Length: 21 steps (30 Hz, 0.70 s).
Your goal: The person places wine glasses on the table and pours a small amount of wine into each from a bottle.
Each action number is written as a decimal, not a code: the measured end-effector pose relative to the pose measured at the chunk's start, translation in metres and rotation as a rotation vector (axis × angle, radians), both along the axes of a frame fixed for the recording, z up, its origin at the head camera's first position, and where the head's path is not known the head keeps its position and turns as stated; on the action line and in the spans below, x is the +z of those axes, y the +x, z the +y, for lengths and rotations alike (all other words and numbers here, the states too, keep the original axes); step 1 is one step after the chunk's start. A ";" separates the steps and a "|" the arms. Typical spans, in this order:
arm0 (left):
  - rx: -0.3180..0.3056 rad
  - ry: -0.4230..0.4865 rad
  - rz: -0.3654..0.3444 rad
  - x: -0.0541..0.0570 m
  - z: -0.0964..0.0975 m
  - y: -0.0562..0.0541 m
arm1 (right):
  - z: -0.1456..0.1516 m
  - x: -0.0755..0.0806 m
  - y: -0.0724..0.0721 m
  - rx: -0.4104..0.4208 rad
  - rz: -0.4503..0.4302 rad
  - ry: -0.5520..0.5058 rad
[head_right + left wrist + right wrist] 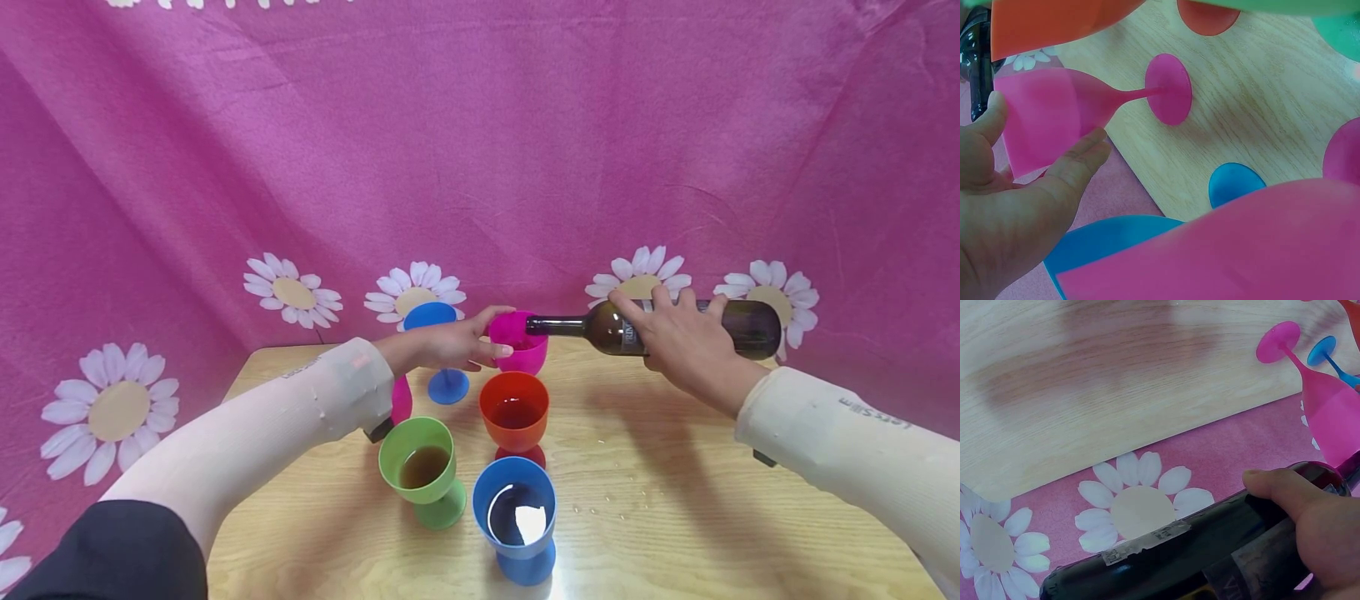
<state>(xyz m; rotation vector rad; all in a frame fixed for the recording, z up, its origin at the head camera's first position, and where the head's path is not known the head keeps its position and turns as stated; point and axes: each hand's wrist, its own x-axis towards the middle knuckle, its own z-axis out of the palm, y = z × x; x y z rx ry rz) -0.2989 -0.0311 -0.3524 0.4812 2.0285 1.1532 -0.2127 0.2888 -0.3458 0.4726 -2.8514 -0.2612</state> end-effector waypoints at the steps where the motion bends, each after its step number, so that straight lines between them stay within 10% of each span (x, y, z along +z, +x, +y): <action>1: 0.000 0.000 0.001 0.000 0.000 0.000 | 0.000 0.000 0.000 0.001 0.000 0.000; 21: -0.001 0.006 -0.003 -0.002 0.001 -0.001 | 0.000 0.000 -0.002 -0.007 -0.012 -0.004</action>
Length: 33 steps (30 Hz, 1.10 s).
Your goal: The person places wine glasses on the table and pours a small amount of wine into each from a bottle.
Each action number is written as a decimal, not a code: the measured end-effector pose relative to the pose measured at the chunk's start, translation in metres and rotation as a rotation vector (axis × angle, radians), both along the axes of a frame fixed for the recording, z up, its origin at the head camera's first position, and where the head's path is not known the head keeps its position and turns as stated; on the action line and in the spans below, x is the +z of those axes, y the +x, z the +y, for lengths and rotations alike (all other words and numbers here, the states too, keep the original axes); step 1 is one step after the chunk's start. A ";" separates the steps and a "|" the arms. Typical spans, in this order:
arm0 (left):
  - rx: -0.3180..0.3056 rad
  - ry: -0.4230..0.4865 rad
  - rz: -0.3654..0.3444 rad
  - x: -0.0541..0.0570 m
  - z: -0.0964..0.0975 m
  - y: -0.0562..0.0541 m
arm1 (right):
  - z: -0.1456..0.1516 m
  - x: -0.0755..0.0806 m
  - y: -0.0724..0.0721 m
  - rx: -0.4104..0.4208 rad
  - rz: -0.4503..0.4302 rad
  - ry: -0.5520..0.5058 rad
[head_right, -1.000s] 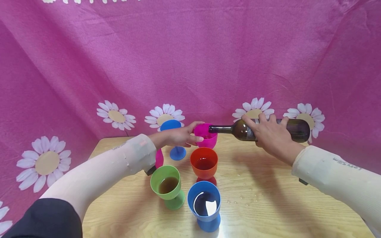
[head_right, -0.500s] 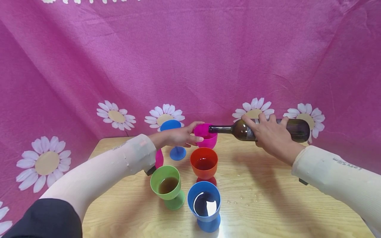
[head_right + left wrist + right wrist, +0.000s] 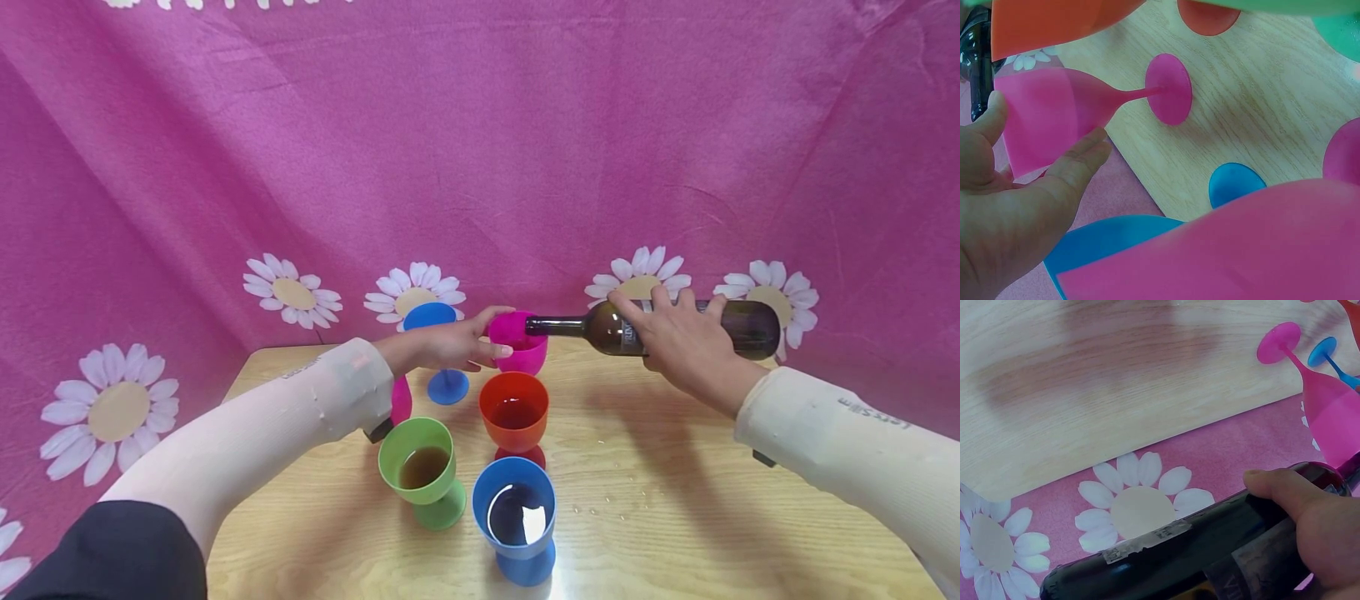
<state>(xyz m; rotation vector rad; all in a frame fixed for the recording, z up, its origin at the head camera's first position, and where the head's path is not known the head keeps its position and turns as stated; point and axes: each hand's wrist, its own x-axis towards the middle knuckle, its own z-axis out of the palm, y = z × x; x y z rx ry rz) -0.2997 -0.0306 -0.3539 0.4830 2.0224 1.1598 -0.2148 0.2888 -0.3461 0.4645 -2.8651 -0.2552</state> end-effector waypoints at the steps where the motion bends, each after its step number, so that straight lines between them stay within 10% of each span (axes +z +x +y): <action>1: -0.001 0.001 0.000 0.000 0.000 0.000 | 0.000 0.000 0.000 0.000 -0.002 -0.003; 33: 0.003 0.003 0.005 -0.001 0.000 0.000 | 0.000 -0.001 0.002 0.001 -0.002 -0.028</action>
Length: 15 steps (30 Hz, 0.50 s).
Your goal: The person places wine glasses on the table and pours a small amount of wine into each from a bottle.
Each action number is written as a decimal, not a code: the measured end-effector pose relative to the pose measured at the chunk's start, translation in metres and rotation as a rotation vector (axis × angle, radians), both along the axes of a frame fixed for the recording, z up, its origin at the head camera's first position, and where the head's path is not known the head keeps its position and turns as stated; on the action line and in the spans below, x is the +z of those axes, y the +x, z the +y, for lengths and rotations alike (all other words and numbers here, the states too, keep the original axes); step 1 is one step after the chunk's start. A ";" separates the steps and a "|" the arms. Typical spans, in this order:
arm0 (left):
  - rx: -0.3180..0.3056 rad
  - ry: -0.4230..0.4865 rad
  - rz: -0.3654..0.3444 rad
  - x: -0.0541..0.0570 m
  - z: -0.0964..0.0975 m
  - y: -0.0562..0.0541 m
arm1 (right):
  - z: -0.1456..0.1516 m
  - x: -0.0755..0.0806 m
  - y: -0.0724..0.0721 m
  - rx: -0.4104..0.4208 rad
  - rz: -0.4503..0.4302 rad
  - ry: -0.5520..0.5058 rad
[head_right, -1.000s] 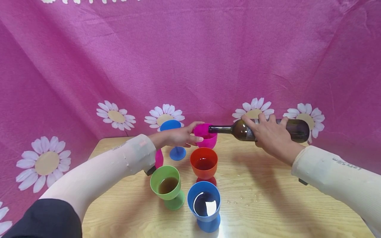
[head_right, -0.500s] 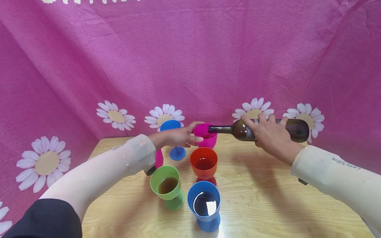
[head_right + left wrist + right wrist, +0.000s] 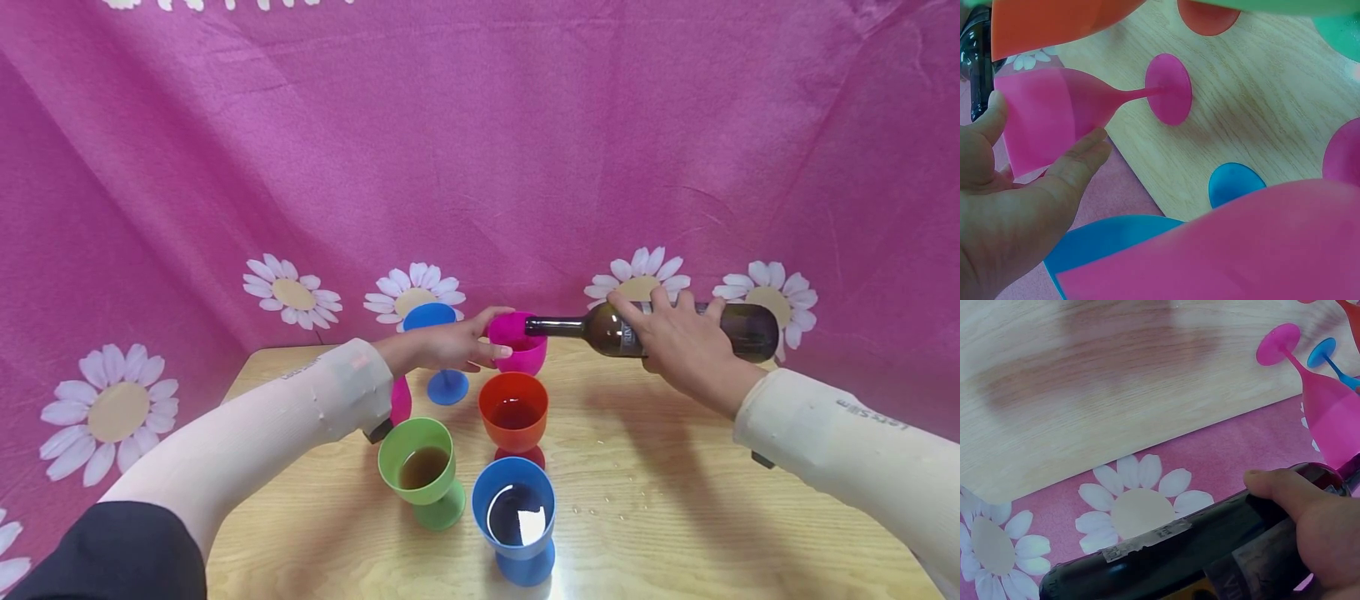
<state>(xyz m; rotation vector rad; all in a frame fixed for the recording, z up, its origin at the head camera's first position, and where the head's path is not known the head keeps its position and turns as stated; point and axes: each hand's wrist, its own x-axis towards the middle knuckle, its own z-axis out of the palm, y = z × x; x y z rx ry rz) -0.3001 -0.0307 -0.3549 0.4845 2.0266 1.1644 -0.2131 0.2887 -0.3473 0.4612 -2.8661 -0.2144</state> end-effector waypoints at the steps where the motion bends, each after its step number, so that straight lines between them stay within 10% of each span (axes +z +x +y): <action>1: -0.001 0.001 -0.001 0.000 0.000 0.000 | 0.000 0.000 0.000 -0.002 -0.002 0.002; 15: 0.004 -0.005 -0.005 0.002 0.000 0.001 | 0.000 -0.010 0.002 -0.002 -0.014 -0.045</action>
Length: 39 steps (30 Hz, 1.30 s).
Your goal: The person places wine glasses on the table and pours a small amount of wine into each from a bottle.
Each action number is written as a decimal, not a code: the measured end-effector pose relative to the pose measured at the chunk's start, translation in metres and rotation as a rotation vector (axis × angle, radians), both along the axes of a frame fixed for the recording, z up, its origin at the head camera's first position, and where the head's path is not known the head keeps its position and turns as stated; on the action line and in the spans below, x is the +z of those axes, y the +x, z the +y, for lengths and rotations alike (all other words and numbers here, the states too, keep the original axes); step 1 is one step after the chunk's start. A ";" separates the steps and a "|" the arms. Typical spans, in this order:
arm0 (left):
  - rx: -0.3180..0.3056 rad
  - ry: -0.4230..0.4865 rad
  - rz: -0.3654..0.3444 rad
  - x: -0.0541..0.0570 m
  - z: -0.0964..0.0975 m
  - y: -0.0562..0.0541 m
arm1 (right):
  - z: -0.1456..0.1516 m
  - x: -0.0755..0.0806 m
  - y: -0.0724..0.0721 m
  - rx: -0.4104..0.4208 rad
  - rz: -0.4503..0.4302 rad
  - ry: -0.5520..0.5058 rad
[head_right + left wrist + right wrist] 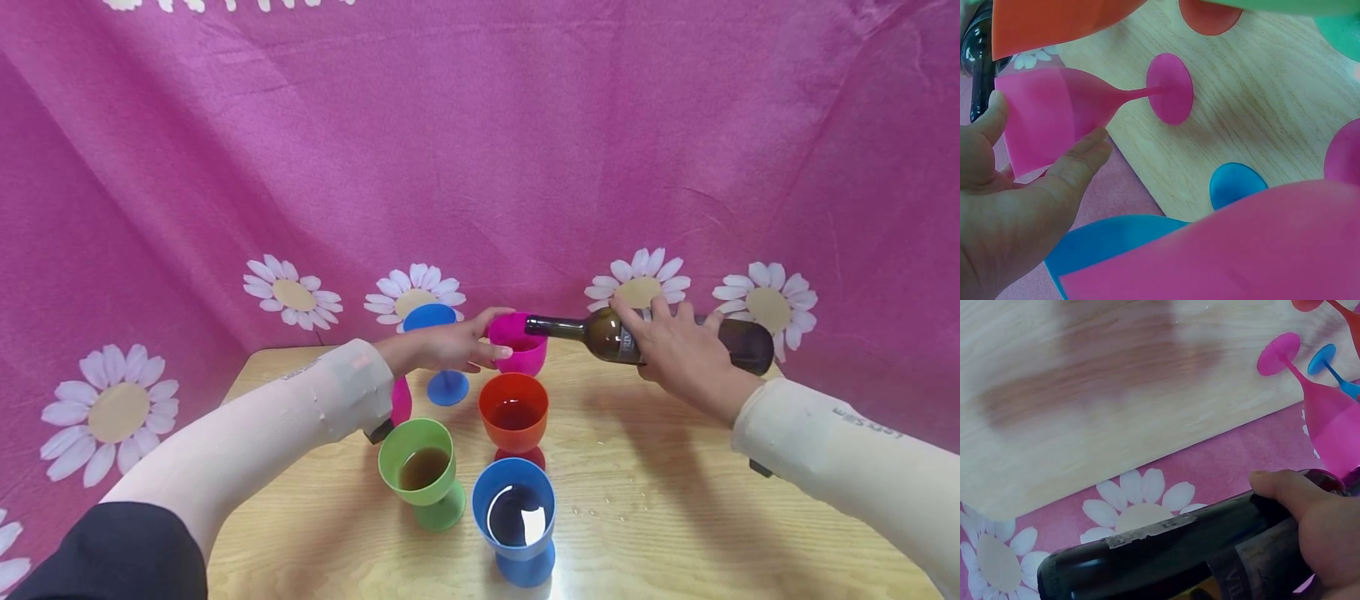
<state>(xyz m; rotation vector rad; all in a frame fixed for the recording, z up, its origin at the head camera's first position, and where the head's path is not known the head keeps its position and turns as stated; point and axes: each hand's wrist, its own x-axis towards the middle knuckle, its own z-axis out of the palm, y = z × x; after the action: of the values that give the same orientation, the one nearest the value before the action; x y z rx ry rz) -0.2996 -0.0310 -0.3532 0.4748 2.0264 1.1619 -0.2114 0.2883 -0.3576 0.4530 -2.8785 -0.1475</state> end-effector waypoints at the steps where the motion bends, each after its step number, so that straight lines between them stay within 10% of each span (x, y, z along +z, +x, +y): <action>1: 0.000 -0.001 0.002 0.000 0.000 0.000 | 0.000 -0.001 0.000 0.002 0.001 -0.015; 16: 0.005 0.016 -0.028 0.000 -0.001 0.001 | -0.006 -0.021 0.003 -0.001 -0.066 -0.244; 30: 0.005 0.012 -0.011 0.000 0.000 0.001 | -0.015 -0.044 0.005 0.169 -0.014 -0.720; 39: 0.003 0.008 -0.008 0.001 0.000 0.002 | -0.026 -0.058 0.012 0.061 -0.038 -0.880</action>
<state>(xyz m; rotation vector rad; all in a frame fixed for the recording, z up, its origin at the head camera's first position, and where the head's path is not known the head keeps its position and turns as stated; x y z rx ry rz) -0.2980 -0.0309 -0.3520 0.4703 2.0171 1.1718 -0.1993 0.2623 -0.4156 0.3501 -2.6007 1.0865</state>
